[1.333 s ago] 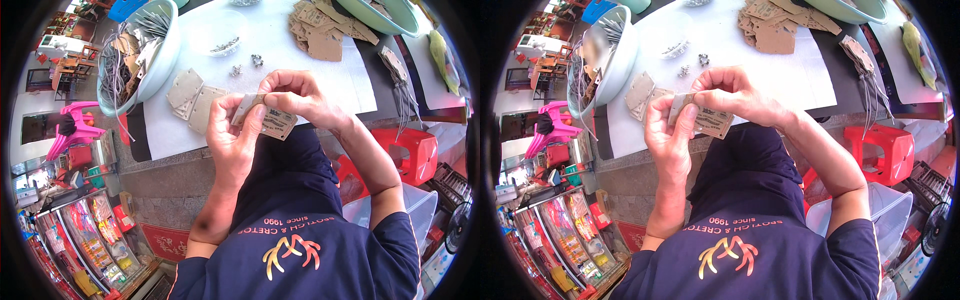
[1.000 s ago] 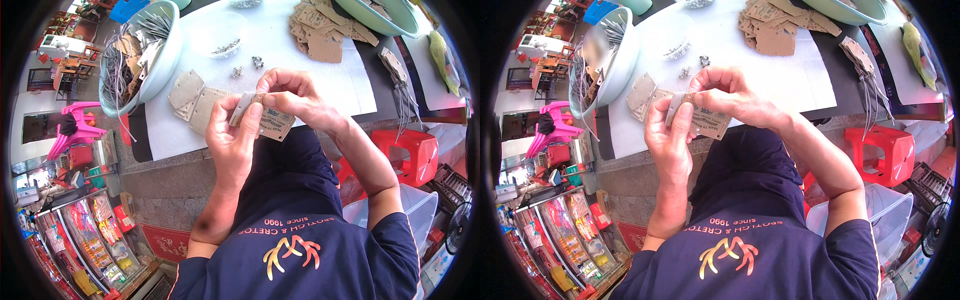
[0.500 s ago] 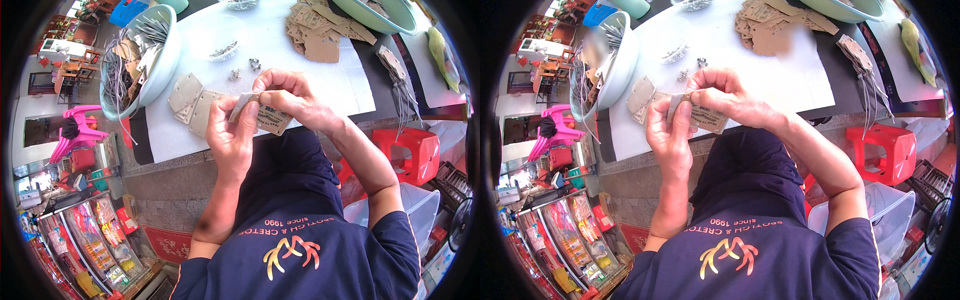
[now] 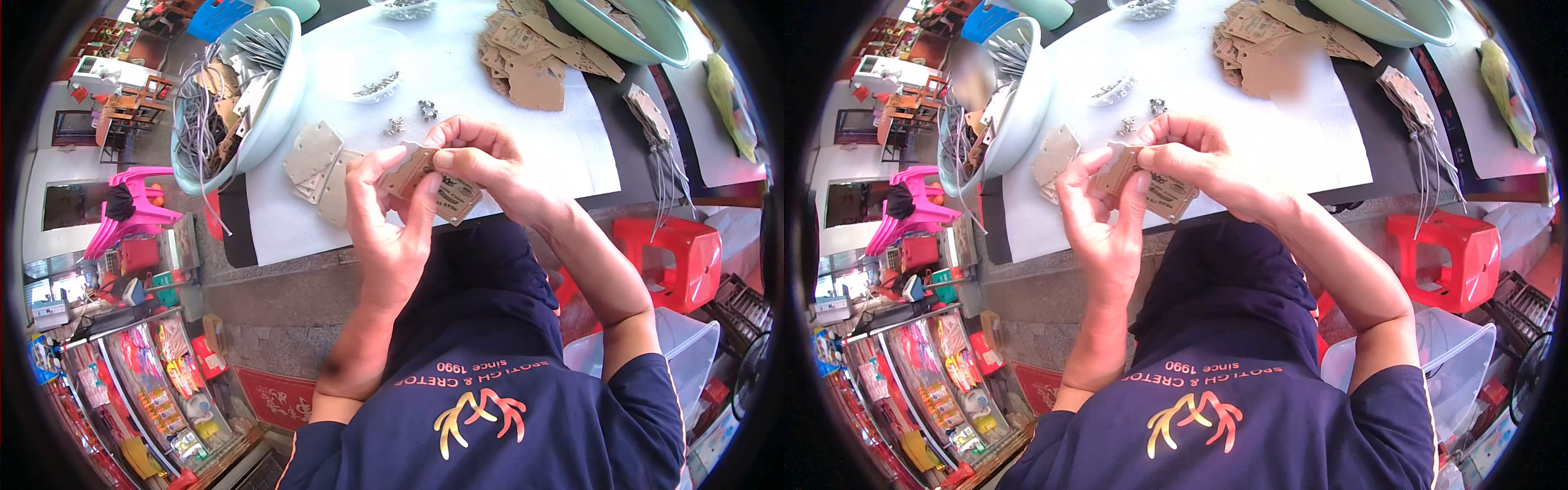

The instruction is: Manually attaching small metal components or rivets to leather shoe labels.

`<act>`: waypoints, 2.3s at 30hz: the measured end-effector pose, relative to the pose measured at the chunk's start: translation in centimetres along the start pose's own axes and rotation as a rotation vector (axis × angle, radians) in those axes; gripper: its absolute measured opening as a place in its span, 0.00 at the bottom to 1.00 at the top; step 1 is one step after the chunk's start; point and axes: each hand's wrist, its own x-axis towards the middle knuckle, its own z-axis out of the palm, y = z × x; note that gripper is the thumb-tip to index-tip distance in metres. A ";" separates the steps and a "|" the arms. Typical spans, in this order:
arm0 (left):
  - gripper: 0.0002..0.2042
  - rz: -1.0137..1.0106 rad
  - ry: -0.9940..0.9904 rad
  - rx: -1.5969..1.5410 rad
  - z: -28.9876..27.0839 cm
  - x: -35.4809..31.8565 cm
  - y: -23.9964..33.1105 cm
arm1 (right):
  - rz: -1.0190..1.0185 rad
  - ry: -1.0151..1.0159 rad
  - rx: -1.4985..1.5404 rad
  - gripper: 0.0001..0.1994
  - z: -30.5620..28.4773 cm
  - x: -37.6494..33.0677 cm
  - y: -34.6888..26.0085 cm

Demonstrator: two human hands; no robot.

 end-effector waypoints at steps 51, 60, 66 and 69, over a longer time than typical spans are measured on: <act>0.11 -0.570 0.027 -0.595 -1.5 2.4 1.2 | -0.270 0.187 -0.511 0.07 0.1 0.0 -0.3; 0.10 -0.640 0.049 -0.631 -1.3 2.8 2.0 | -0.622 0.188 -0.742 0.08 -0.1 0.2 -0.7; 0.09 -0.585 0.012 -0.559 -1.3 2.4 1.6 | -0.795 0.204 -0.912 0.09 -0.3 0.1 -0.5; 0.08 -0.580 0.028 -0.609 -1.0 2.3 1.8 | -0.776 0.203 -0.944 0.09 -0.2 -0.1 -0.5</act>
